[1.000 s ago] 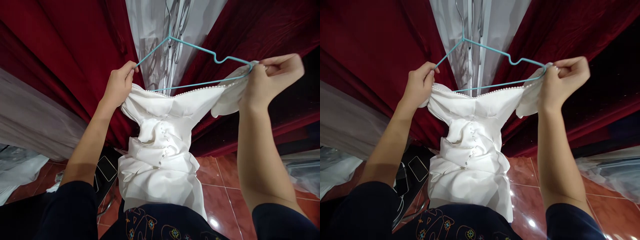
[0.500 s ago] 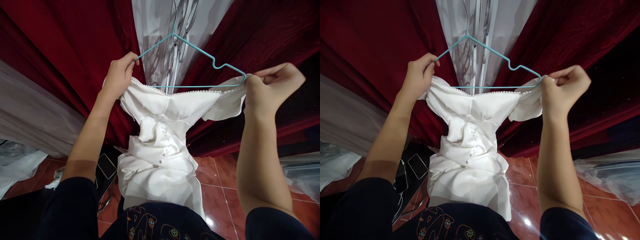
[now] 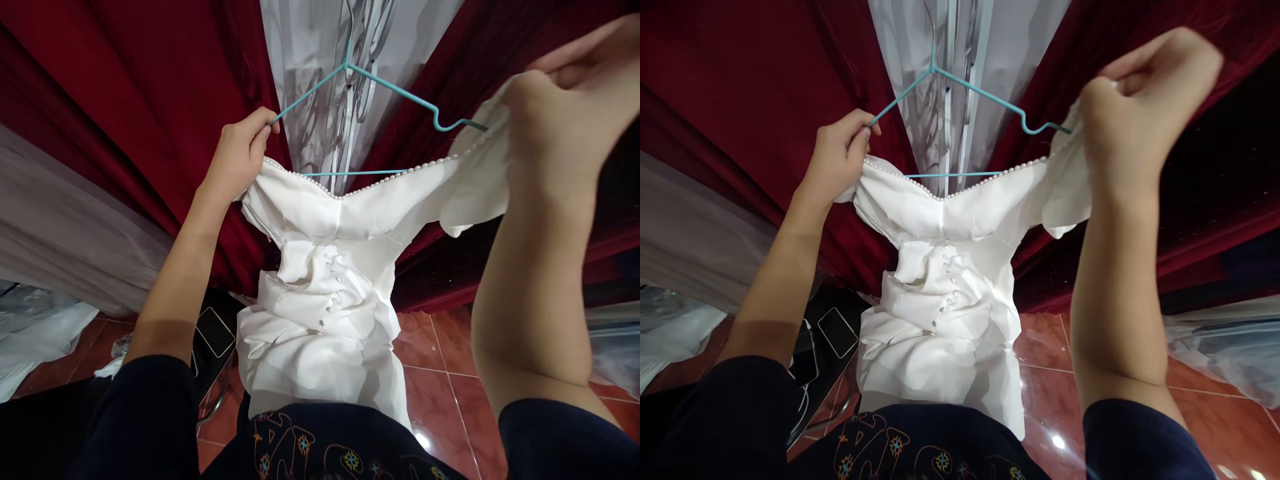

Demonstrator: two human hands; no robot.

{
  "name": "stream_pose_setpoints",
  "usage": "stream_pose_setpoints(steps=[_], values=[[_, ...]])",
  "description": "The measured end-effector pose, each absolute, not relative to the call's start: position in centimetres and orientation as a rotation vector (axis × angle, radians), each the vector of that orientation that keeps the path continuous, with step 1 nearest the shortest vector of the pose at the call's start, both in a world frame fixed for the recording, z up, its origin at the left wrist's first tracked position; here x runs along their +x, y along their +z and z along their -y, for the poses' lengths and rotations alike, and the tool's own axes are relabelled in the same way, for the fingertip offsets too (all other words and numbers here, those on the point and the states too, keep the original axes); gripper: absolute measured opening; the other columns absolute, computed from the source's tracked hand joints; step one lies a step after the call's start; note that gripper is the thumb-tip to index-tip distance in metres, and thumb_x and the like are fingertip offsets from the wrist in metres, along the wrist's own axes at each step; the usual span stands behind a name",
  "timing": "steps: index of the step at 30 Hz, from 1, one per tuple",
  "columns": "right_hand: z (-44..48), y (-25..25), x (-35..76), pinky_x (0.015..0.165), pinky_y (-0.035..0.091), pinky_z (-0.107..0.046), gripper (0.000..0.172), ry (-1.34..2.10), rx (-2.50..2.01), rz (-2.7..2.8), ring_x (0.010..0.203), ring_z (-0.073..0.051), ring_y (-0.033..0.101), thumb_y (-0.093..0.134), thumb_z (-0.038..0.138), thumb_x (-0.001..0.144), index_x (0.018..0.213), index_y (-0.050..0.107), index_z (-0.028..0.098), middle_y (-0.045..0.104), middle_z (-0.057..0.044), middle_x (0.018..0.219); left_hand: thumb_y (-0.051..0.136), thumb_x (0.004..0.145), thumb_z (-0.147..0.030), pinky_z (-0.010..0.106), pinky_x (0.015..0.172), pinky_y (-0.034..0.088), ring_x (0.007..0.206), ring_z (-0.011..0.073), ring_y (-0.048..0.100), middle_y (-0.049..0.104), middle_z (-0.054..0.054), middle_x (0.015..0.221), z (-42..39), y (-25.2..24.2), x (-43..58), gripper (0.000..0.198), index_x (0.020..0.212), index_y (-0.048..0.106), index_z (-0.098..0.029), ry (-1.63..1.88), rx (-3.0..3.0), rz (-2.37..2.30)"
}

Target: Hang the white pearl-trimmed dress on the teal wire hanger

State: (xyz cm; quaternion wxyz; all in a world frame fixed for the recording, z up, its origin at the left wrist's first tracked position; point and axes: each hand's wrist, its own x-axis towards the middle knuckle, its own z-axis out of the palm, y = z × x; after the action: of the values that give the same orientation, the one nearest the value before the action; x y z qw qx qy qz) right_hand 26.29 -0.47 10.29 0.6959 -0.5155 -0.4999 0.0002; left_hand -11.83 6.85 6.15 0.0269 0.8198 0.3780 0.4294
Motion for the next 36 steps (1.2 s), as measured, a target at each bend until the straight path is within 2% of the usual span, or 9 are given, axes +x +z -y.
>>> stream_pose_setpoints(steps=[5,10,13,16,21,25,27,33,36], values=[[-1.8,11.2,21.7,0.066,0.028,-0.029,0.035,-0.037,-1.305,1.187,0.058,-0.006,0.038,0.054,-0.009,0.066,0.065,0.046,0.024,0.044,0.006,0.064,0.046,0.112,-0.044,0.039,0.073,0.046,0.069,0.0233,0.056,0.057,0.002,0.072,-5.8,5.8,-11.4,0.028,0.109,0.070,-0.030,1.329,2.530,-1.173],[-2.1,8.0,21.5,0.075,0.046,-0.029,0.022,0.163,-1.016,1.350,0.072,-0.010,0.058,0.051,0.000,0.081,0.087,0.065,0.016,0.066,-0.003,0.079,0.047,0.106,-0.025,0.040,0.070,0.044,0.063,0.0236,0.055,0.054,0.001,0.069,-4.5,6.3,-11.0,0.025,0.106,0.072,-0.029,1.383,2.553,-1.188],[-1.4,4.9,21.3,0.093,0.051,-0.035,0.028,-0.162,-0.913,1.604,0.100,-0.017,0.066,0.059,0.010,0.082,0.106,0.071,0.017,0.074,-0.009,0.107,0.048,0.108,-0.031,0.039,0.068,0.045,0.063,0.0232,0.054,0.053,0.001,0.069,-4.6,6.1,-11.1,0.024,0.108,0.073,-0.031,1.389,2.538,-1.187],[-1.0,1.1,20.2,0.096,0.053,-0.043,0.027,-0.223,-1.000,1.959,0.100,-0.022,0.064,0.058,0.024,0.090,0.115,0.070,0.022,0.074,-0.008,0.108,0.048,0.113,-0.048,0.037,0.072,0.049,0.069,0.0229,0.060,0.056,0.002,0.072,-5.4,5.4,-11.2,0.031,0.113,0.074,-0.030,1.371,2.505,-1.178],[-0.4,-3.7,17.4,0.108,0.046,-0.054,0.030,-0.415,-1.218,1.823,0.094,-0.024,0.059,0.049,0.041,0.102,0.116,0.070,0.024,0.063,-0.005,0.090,0.042,0.115,-0.062,0.043,0.096,0.055,0.101,0.0276,0.071,0.067,0.007,0.093,-6.5,4.0,-10.0,0.046,0.123,0.071,-0.028,1.458,2.476,-1.236],[0.1,-4.4,15.7,0.108,0.044,-0.051,0.033,-0.424,-1.197,1.706,0.092,-0.022,0.057,0.045,0.037,0.105,0.118,0.074,0.027,0.061,-0.004,0.086,0.063,0.108,-0.059,0.055,0.121,0.043,0.142,0.0327,0.052,0.064,0.011,0.133,-5.8,3.3,-8.9,0.042,0.139,0.062,-0.030,1.773,2.466,-1.429],[0.1,-4.4,15.3,0.109,0.043,-0.051,0.033,-0.404,-1.211,1.698,0.093,-0.022,0.056,0.045,0.034,0.105,0.117,0.075,0.028,0.061,-0.004,0.086,0.065,0.109,-0.050,0.057,0.126,0.039,0.149,0.0308,0.045,0.060,0.011,0.142,-5.3,3.1,-9.0,0.043,0.146,0.055,-0.031,1.857,2.427,-1.495],[-0.4,-4.5,15.7,0.111,0.042,-0.054,0.034,-0.366,-1.236,1.728,0.096,-0.023,0.055,0.046,0.030,0.102,0.117,0.076,0.028,0.061,-0.005,0.090,0.059,0.108,-0.030,0.045,0.115,0.055,0.123,0.0271,0.069,0.071,0.006,0.120,-4.7,2.9,-10.4,0.015,0.120,0.066,-0.026,1.779,2.202,-1.425],[-0.2,-4.2,16.2,0.113,0.042,-0.054,0.035,-0.350,-1.253,1.739,0.098,-0.023,0.056,0.045,0.029,0.101,0.117,0.076,0.027,0.062,-0.006,0.092,0.057,0.104,-0.020,0.039,0.110,0.058,0.117,0.0267,0.073,0.075,0.004,0.110,-4.8,3.6,-11.0,0.014,0.109,0.070,-0.023,1.774,2.109,-1.494]])
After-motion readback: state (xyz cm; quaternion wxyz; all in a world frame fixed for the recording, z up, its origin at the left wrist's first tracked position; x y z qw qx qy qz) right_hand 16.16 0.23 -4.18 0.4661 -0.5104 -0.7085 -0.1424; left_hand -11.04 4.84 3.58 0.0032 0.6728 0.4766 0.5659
